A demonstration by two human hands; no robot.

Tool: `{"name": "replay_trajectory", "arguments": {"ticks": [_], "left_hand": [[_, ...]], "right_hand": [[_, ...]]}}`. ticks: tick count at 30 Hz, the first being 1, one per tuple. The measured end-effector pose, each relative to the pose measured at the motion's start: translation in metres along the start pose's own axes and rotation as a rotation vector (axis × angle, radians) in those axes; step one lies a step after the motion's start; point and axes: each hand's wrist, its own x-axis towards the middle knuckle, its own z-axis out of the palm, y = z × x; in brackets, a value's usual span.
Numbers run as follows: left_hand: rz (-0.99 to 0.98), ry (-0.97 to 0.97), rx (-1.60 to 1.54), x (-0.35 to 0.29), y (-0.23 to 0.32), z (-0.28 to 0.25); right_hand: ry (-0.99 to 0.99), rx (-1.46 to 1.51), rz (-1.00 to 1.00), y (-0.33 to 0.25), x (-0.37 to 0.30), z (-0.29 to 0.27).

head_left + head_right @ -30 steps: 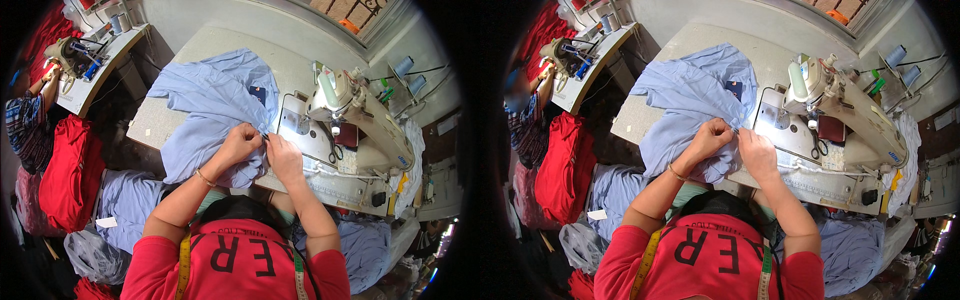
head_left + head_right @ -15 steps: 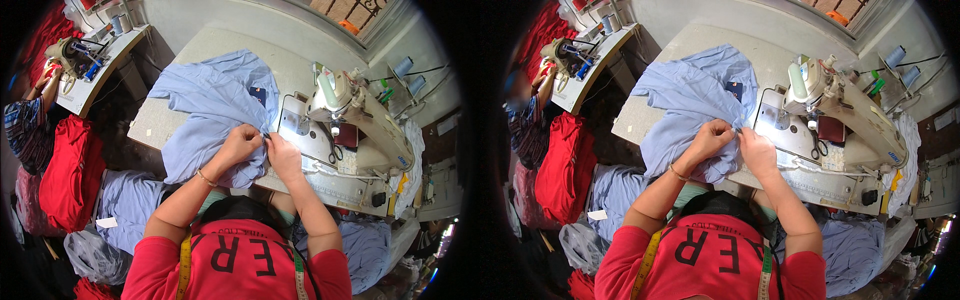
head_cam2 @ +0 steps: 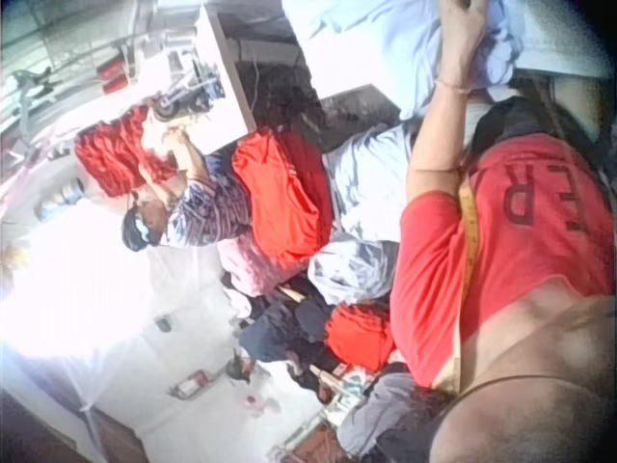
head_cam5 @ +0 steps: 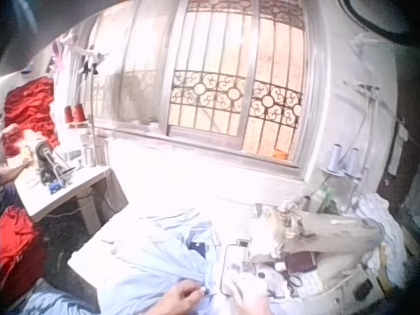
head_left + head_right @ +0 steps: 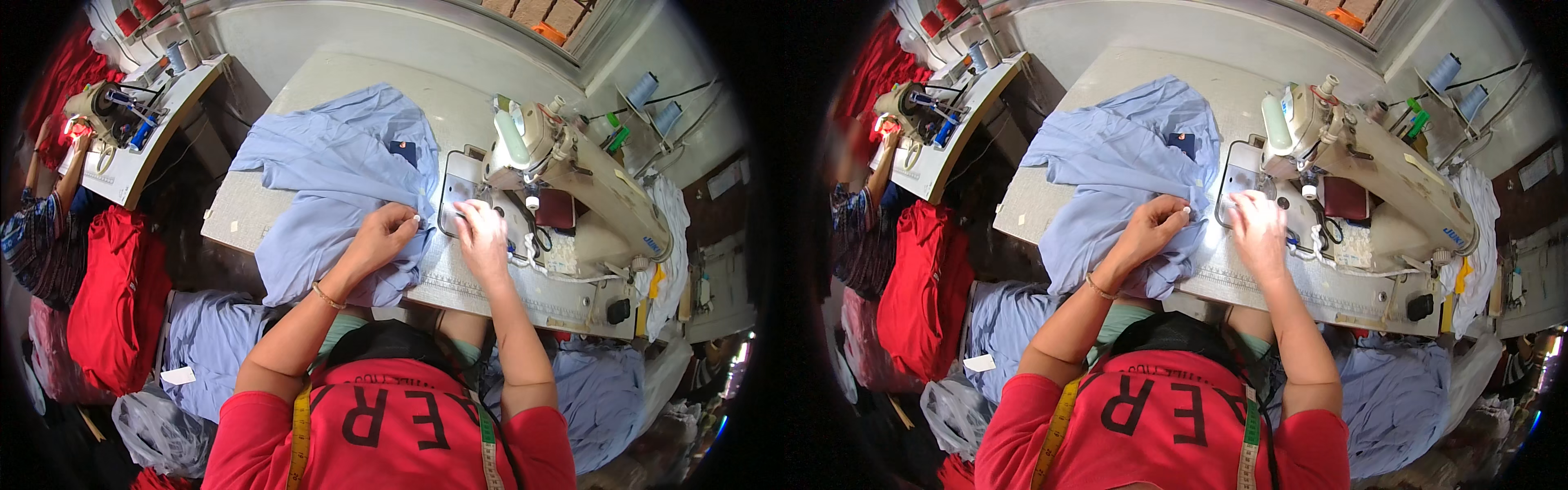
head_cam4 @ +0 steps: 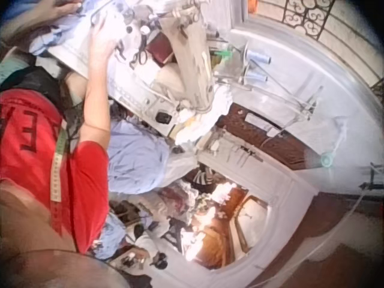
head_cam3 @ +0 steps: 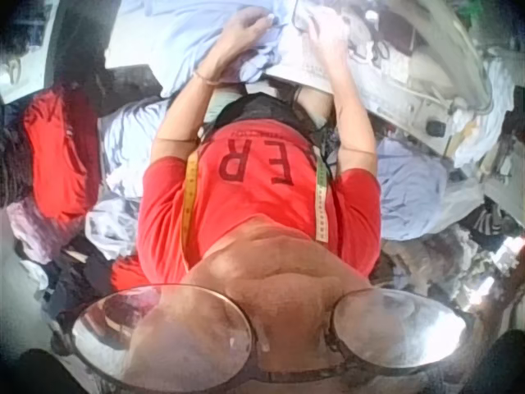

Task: The person uses small scissors to trim loose threads from a light blue shirt laid on a worktable. The person repeatedly snips threads near the collar and shoulder area, then folds the shirt slightly to access additional threads.

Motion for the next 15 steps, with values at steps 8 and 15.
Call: {"name": "replay_trajectory", "arguments": {"ticks": [8,15], "left_hand": [[0.17,-0.066,0.133,0.0,0.003,0.0],[0.144,-0.044,0.148,0.0,-0.001,-0.001]], "right_hand": [[-0.001,0.528,-0.029,-0.034,0.012,0.008],[-0.044,0.329,0.601,0.032,-0.006,-0.034]]}}
